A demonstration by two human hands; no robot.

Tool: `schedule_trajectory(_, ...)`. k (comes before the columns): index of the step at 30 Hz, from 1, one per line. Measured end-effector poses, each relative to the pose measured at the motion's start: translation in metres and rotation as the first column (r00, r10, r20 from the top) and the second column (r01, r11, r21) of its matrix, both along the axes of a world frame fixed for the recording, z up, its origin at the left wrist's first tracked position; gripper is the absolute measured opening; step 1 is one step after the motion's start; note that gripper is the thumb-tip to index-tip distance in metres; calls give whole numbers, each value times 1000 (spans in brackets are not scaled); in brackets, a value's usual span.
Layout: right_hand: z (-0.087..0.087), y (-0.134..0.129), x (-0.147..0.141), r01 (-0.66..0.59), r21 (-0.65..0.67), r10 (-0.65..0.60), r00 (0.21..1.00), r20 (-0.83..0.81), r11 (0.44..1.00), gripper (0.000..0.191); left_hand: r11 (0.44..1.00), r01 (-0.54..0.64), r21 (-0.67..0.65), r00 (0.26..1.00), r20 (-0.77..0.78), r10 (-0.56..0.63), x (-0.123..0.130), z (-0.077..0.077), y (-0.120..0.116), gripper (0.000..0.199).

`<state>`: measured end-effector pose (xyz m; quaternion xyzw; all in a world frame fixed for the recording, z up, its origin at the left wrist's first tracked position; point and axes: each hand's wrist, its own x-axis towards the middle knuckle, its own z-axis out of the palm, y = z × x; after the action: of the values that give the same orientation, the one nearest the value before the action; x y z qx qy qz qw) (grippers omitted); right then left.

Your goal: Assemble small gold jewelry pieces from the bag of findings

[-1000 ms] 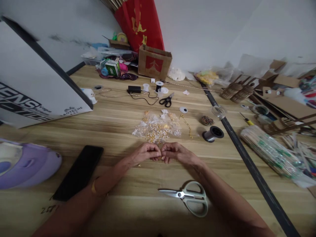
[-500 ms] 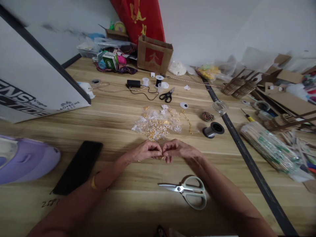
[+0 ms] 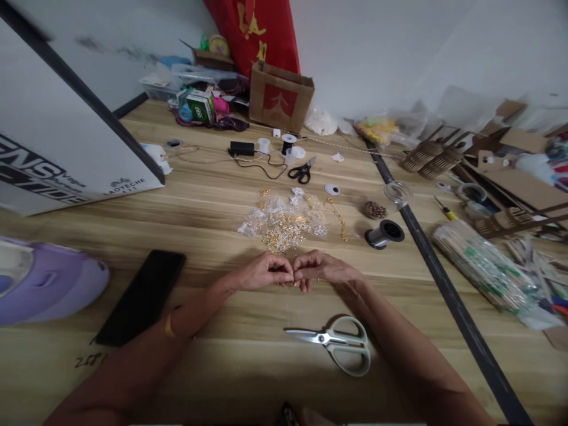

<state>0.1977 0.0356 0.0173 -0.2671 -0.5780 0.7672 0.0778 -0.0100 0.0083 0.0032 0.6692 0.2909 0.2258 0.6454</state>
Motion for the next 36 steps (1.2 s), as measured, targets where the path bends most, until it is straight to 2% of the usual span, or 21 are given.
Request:
schedule_trajectory(9, -5, 1, 1, -28, -23, 28, 1000, 14, 999, 25, 995, 36, 91, 999, -35, -33, 0, -2, 1, 17)
schedule_trajectory(17, -5, 0, -1, -50, -18, 50, 998, 27, 999, 26, 985, 28, 168, 996, -85, -13, 1, -2, 0, 17)
schedule_trajectory(36, -6, 0, -2, -25, 2, 25, 998, 57, 1000, 28, 987, 4, 159, 992, -123, 15, 1, -5, -1, 17)
